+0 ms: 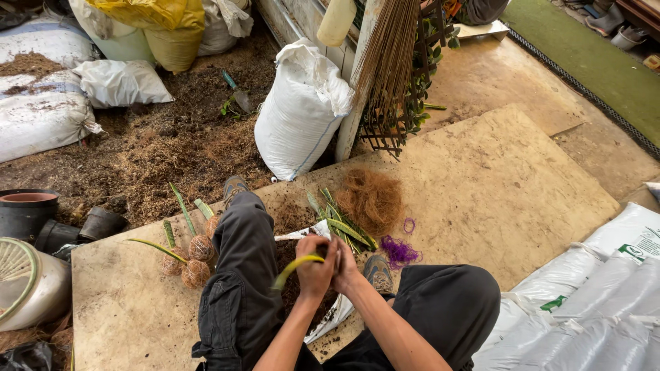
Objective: The person sits on the floor and packs soil around the roots of a snake plant, forming a compact root ball. They repeatedly add soil and press it firmly around the roots to create a dense, rounded shape.
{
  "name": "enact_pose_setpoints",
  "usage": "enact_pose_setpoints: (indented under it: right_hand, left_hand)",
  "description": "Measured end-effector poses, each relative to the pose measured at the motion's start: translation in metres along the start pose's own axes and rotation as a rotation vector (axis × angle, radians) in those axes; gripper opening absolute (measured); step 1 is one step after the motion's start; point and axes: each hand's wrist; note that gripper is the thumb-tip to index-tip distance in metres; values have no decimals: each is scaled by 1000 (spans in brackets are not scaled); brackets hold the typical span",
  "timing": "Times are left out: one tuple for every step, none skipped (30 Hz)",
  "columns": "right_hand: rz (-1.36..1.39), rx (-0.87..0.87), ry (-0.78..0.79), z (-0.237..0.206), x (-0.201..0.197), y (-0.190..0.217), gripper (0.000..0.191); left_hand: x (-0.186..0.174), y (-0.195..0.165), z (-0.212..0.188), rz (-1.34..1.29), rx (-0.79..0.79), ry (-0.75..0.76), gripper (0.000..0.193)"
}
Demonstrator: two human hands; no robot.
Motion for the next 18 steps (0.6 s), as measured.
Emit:
enact_pose_setpoints:
  right_hand:
    - [19,3,36,-3,2,1,42]
    - [39,4,71,-5,4,2,45]
    - [20,-29,90,-5,5,2,43]
    - [3,-60,110,-4,4,2,41]
    - [-13,-89,130,-2,3,0,40]
    - [-21,-117,103,1,1,-2,39]
    - [-30,-143,77,3,-3,-5,38]
    - [-41,-167,51,6,-7,-7,38]
    - [19,-109,-39,10,-10,-9,40]
    - [77,-49,-128,14,-14,-11,43]
    - [132,16,-218,17,-19,-13,47]
    - [189,-16,-123,19,-24,-15,44]
    - [245,-46,-26,22,-28,-17,41]
    - [301,-76,74,25,-31,-17,38]
    - [168,-114,113,25,-33,-19,40]
    - [34,-154,149,26,-35,-19,42]
    - [-106,-199,190,26,-34,-18,44]
    - [-70,-136,111,25,-33,-19,42]
  left_hand:
    - [0,-2,-3,-58,-117,3,18]
    - [1,-4,-5,-150,-229,2,18]
    - [2,-7,-6,-244,-337,-2,19]
    - [2,-9,-7,-337,-445,-5,20]
    - [1,-12,-9,-256,-379,41,19]
    - [-1,-13,-9,-173,-312,85,19]
    - [-4,-14,-9,-90,-245,127,19]
    - [-7,-14,-8,-11,-76,118,17]
    - [-9,-14,-5,69,92,109,14]
    - [-11,-14,-2,151,260,98,11]
    - [-14,-14,-1,143,230,123,11]
    - [-16,-15,-1,135,197,145,12]
    - [-17,-16,-1,127,165,166,13]
    - [-18,-17,0,109,189,128,13]
    - [-20,-17,0,93,212,94,13]
    - [-21,-18,0,74,232,60,13]
    - [-21,-19,2,81,213,64,15]
    - [-22,-19,2,90,193,73,17]
Point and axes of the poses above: each hand's wrist, its own z-axis towards the middle knuckle, its own x-axis out of the palm, y = z × x, and after that the axes turned 8 degrees about z, right-handed
